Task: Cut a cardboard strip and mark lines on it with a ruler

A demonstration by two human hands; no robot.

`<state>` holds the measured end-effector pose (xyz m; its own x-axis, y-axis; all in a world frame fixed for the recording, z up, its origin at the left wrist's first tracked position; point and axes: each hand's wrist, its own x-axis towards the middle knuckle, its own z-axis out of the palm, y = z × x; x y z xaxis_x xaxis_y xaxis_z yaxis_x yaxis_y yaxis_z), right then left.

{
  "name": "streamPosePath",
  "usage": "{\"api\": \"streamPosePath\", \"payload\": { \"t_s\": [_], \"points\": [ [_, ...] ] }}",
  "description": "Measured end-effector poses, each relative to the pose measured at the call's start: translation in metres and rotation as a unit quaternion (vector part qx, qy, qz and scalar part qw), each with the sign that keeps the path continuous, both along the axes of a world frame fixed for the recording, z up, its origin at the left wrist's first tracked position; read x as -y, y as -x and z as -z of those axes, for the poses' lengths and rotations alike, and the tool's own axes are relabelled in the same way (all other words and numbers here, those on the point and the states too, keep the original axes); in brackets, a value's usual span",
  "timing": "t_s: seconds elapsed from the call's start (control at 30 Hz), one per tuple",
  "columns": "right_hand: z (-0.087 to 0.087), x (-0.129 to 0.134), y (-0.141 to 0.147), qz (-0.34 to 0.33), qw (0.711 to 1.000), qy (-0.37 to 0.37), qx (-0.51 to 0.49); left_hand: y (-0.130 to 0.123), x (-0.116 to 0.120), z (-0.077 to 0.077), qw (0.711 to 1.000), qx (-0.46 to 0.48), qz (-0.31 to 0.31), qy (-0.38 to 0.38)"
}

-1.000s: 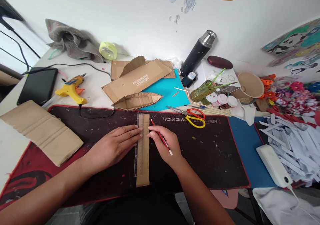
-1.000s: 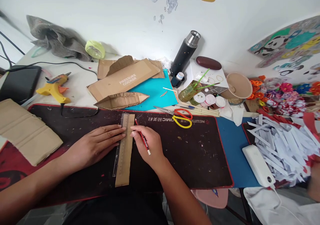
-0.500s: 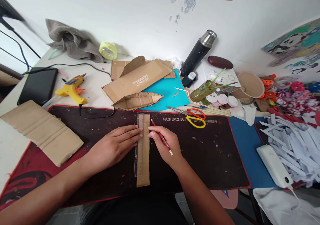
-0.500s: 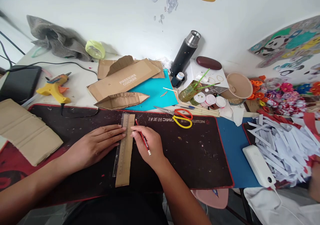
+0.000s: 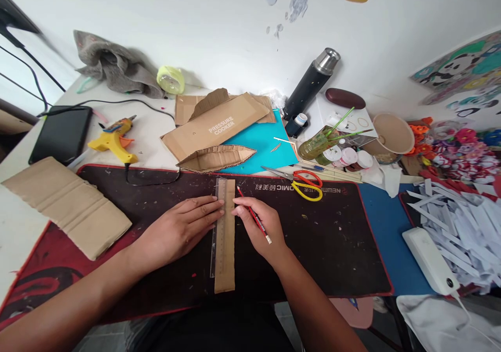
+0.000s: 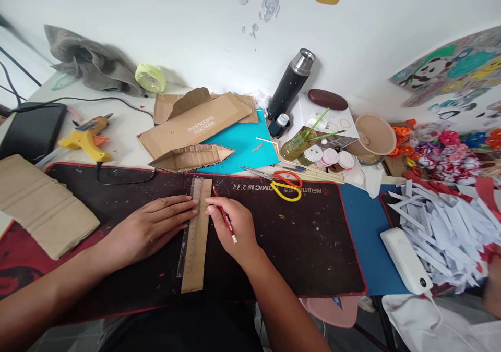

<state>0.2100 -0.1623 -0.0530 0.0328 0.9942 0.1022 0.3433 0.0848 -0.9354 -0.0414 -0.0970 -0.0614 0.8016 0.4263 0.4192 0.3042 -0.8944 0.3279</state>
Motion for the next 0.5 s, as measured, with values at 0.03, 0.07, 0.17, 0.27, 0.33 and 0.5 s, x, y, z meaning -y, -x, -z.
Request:
{"api": "streamPosePath", "payload": {
  "t_s": [0.03,0.07,0.17,0.27,0.33,0.5],
  "points": [
    [0.0003,0.0001,0.0001,0.000,1.000,0.000,-0.002,0.0001,0.0000,-0.0001,1.000,0.000,0.000,0.002],
    [0.0006,0.0002,0.0001,0.000,1.000,0.001,-0.004,0.0002,0.0000,-0.0003,1.000,-0.001,0.000,0.002],
    [0.0010,0.0009,0.0000,-0.001,1.000,0.004,-0.005,0.0002,-0.0002,-0.0007,1.000,-0.006,0.004,-0.007],
    [0.0004,0.0011,0.0000,0.000,1.000,0.008,0.000,-0.0002,-0.0006,-0.0010,1.000,-0.007,0.005,-0.008],
    [-0.0001,0.0008,0.0002,0.001,1.000,0.008,0.002,-0.0004,-0.0010,-0.0012,1.000,-0.005,0.004,-0.005],
    [-0.0014,0.0000,0.0008,0.002,1.000,0.004,0.000,-0.0001,-0.0014,-0.0015,1.000,-0.001,0.004,-0.005]
  ]
}}
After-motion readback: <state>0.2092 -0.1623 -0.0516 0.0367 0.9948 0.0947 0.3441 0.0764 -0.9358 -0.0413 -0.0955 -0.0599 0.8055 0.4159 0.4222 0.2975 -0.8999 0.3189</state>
